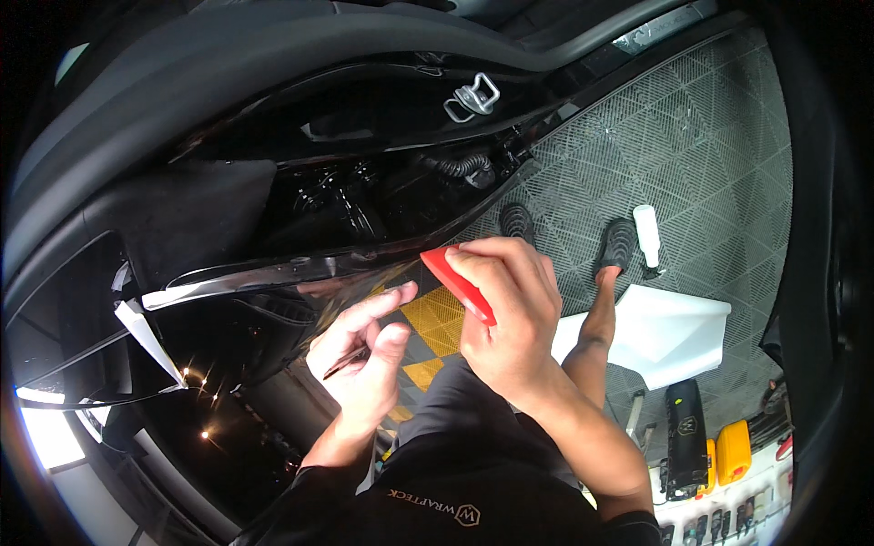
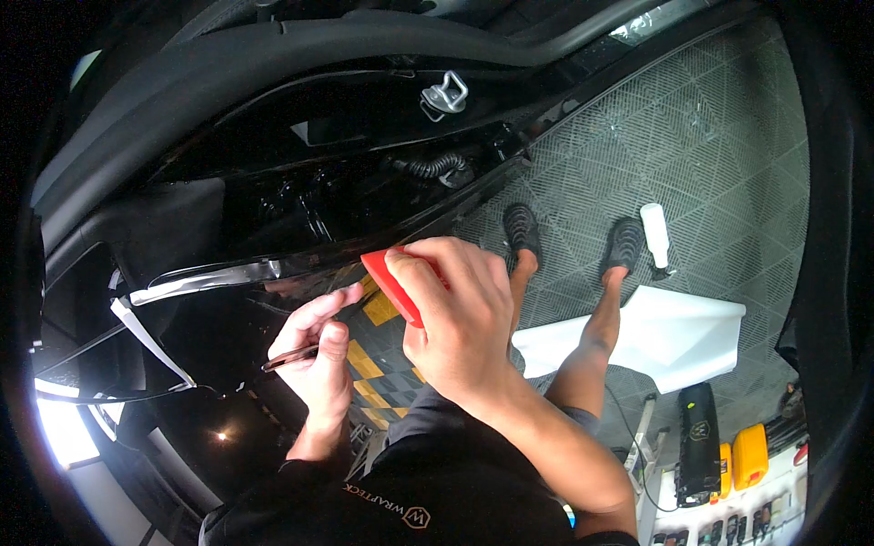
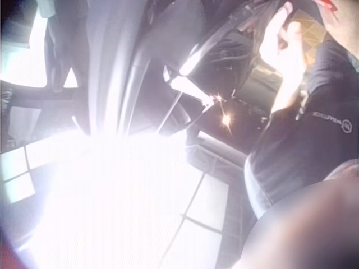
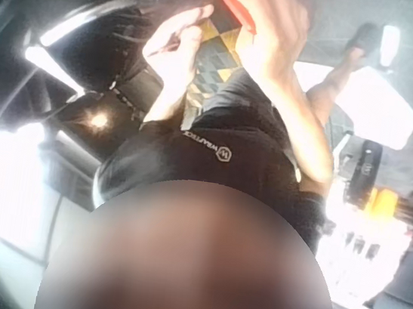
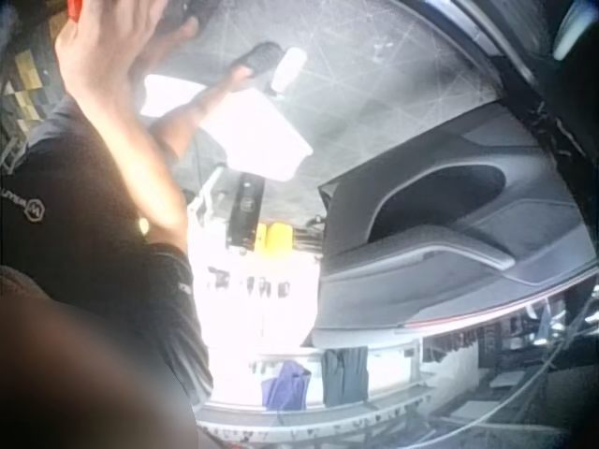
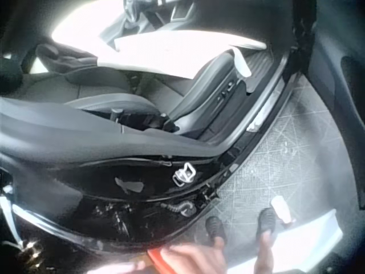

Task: The person applies a black protective film to the edge of a car door. They use a metal pick to lift and tuck the film edge, then smooth it with a red squeegee. The person repeats lifting and smoothing along the door edge.

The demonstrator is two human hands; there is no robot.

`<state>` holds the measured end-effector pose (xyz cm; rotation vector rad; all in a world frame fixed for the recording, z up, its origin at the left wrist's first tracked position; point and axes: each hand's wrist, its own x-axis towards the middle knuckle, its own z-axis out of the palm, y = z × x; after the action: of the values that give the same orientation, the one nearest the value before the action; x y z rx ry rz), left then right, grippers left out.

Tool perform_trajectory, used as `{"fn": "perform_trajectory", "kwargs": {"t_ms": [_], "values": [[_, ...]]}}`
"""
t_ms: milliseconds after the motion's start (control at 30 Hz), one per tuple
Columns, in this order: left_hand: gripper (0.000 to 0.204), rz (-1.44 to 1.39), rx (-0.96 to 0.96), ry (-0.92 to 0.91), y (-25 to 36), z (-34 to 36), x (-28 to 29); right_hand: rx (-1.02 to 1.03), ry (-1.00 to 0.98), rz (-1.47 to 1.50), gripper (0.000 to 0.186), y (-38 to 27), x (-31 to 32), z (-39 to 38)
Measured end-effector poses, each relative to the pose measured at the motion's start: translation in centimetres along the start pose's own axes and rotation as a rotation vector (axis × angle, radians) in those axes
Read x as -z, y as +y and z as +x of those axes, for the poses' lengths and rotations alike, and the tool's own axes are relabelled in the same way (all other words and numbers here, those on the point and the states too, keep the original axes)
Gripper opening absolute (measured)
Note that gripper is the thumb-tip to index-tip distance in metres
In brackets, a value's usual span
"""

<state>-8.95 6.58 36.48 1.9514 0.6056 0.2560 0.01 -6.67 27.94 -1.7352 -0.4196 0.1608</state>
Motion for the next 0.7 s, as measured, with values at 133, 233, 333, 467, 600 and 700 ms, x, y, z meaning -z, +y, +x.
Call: {"fn": "perform_trajectory", "kwargs": {"t_ms": [133, 233, 333, 467, 600, 700], "values": [[0.034, -0.018, 0.018, 0.031, -0.1, -0.2, 0.4, 0.055, -0.037, -0.027, 0.046, -0.4, 0.2, 1.0], [0.034, -0.001, 0.029, 0.037, 0.2, -0.1, 1.1, 0.02, -0.064, -0.061, 0.048, -0.7, 0.3, 1.5], [0.034, 0.016, 0.073, 0.057, 0.7, 0.1, 1.9, 0.012, -0.05, -0.037, 0.05, -1.9, 1.0, 1.0], [0.037, 0.03, -0.029, -0.001, 0.9, 0.7, 2.6, 0.231, -0.081, -0.044, 0.058, -3.3, 1.1, 0.0], [0.043, -0.014, -0.012, 0.0, 1.6, 0.4, 3.3, 0.253, -0.064, -0.058, 0.055, -5.1, -0.5, -0.7], [0.046, -0.114, 0.021, 0.035, 1.8, 0.2, 3.5, 0.238, -0.017, -0.13, 0.055, -6.0, -1.9, -1.1]]}}
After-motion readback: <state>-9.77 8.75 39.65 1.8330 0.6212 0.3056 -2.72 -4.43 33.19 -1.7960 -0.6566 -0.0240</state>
